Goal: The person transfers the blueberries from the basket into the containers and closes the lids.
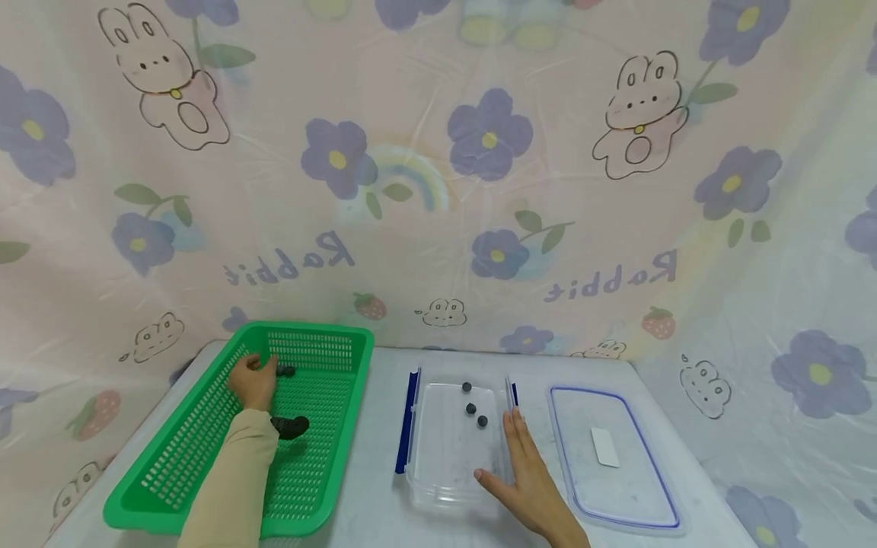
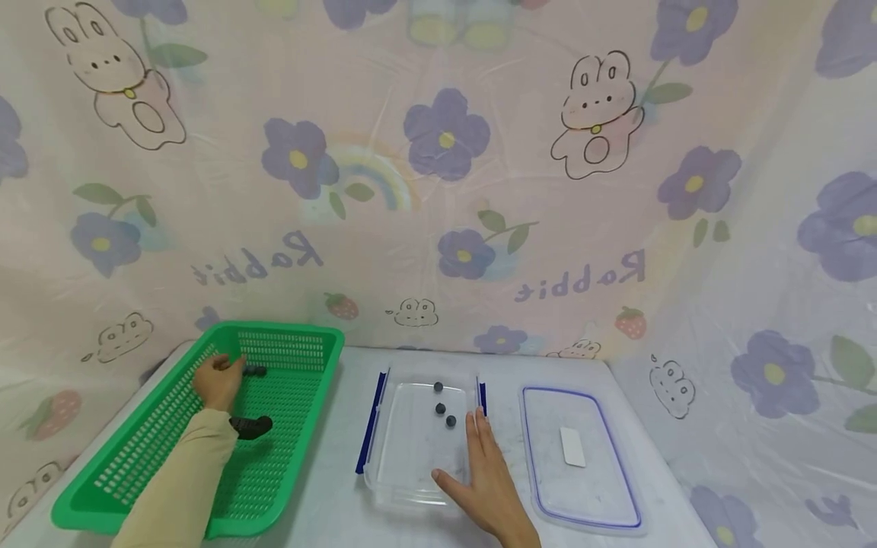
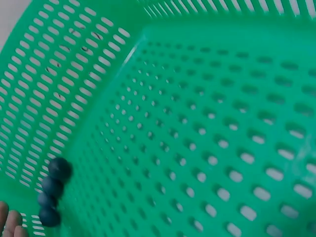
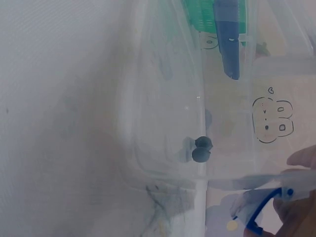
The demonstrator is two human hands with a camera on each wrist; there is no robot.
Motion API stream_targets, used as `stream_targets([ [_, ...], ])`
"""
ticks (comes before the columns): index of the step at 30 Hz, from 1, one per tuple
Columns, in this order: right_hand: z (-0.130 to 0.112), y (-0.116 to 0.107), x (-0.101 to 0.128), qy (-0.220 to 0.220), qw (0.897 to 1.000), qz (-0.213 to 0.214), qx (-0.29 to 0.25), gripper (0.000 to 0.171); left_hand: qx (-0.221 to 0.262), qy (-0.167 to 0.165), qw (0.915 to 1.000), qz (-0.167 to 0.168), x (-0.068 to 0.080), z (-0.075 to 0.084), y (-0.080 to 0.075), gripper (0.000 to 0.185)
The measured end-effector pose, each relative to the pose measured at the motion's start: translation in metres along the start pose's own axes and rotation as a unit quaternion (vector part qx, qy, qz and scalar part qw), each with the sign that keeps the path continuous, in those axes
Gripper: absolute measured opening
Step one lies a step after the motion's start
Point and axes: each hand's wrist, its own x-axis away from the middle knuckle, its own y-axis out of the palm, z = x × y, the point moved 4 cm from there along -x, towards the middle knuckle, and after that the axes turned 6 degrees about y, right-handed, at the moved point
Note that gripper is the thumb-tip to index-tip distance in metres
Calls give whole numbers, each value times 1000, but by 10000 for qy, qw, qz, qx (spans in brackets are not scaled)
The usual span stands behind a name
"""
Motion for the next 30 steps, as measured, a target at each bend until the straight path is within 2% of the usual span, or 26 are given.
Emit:
stream_targets([
  [9,0,2,3,158,9996,-147,-191,96,-656,-20,9971,-382,0,-16,0,47],
  [18,0,3,2,159,9994,-145,-267,94,-590,-279,9968,-466,-2,-21,0,49],
  [26,0,2,1,181,9992,-132,-336,95,-720,-203,9957,-540,-3,-19,1,45],
  [30,0,2,0,232,9991,-157,-317,94,-814,-91,9954,-498,-3,-20,2,38],
])
